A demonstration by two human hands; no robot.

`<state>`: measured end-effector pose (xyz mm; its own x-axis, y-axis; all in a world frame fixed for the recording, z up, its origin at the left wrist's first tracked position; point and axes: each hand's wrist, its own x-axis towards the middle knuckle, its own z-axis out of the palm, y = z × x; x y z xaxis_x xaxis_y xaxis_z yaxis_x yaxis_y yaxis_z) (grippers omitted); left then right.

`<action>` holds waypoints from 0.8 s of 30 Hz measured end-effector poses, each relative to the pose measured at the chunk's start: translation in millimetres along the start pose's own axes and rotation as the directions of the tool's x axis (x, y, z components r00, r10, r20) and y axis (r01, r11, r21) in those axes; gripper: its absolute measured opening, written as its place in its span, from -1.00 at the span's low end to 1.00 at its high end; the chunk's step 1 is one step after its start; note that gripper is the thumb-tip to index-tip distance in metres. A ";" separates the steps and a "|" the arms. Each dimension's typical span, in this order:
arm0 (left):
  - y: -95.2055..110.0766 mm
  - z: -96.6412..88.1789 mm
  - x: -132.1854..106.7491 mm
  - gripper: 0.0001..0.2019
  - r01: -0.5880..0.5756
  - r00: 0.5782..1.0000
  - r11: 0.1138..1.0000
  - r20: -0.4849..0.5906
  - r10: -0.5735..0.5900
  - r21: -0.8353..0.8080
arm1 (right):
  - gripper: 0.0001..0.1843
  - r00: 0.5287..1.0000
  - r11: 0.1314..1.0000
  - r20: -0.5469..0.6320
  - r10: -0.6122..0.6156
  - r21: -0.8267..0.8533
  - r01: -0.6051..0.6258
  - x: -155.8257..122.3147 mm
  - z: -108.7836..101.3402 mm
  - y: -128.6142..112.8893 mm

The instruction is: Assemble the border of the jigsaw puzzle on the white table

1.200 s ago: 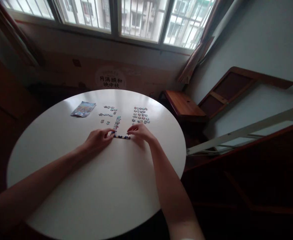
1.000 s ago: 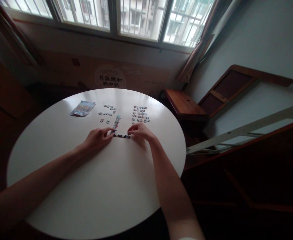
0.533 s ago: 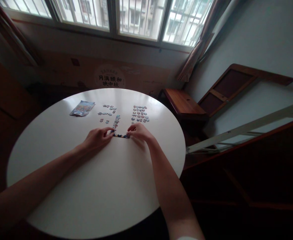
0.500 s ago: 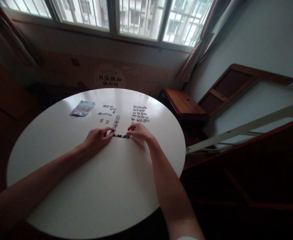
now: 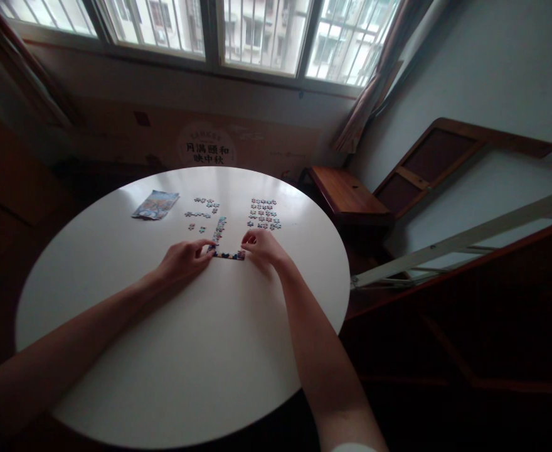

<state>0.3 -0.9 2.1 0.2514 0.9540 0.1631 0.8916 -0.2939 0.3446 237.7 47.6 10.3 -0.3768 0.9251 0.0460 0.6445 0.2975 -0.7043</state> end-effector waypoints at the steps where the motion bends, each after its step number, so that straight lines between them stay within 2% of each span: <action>1: -0.3 0.4 0.1 -0.62 -0.002 1.000 1.000 -0.003 0.002 0.000 | -0.92 1.000 1.000 -0.029 0.004 -0.020 -0.005 0.1 -0.3 -0.7; 6: -1.3 2.3 0.4 -0.63 -0.001 1.000 1.000 -0.003 0.001 0.001 | -0.87 0.988 0.984 -0.139 0.067 -0.153 -0.089 -1.5 -0.8 -2.1; 10: -2.4 3.6 1.2 -0.64 0.006 1.000 1.000 -0.006 -0.006 -0.006 | -0.85 0.979 0.970 -0.182 0.090 -0.207 -0.128 -2.0 0.5 2.8; 19: 0.3 3.3 1.5 -0.63 0.074 0.997 0.997 -0.027 -0.074 0.006 | -0.85 0.984 0.966 -0.157 0.088 -0.226 -0.122 -1.4 2.2 7.2; 24: 0.8 2.2 1.3 -0.63 0.060 0.998 0.998 -0.016 -0.060 0.012 | -0.86 0.985 0.965 -0.138 0.101 -0.228 -0.131 -3.4 0.9 4.4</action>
<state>2.2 0.2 0.5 0.1917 0.9688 0.1573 0.9095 -0.2356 0.3424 241.1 45.6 6.4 -0.2140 0.9742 0.0717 0.8229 0.2194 -0.5242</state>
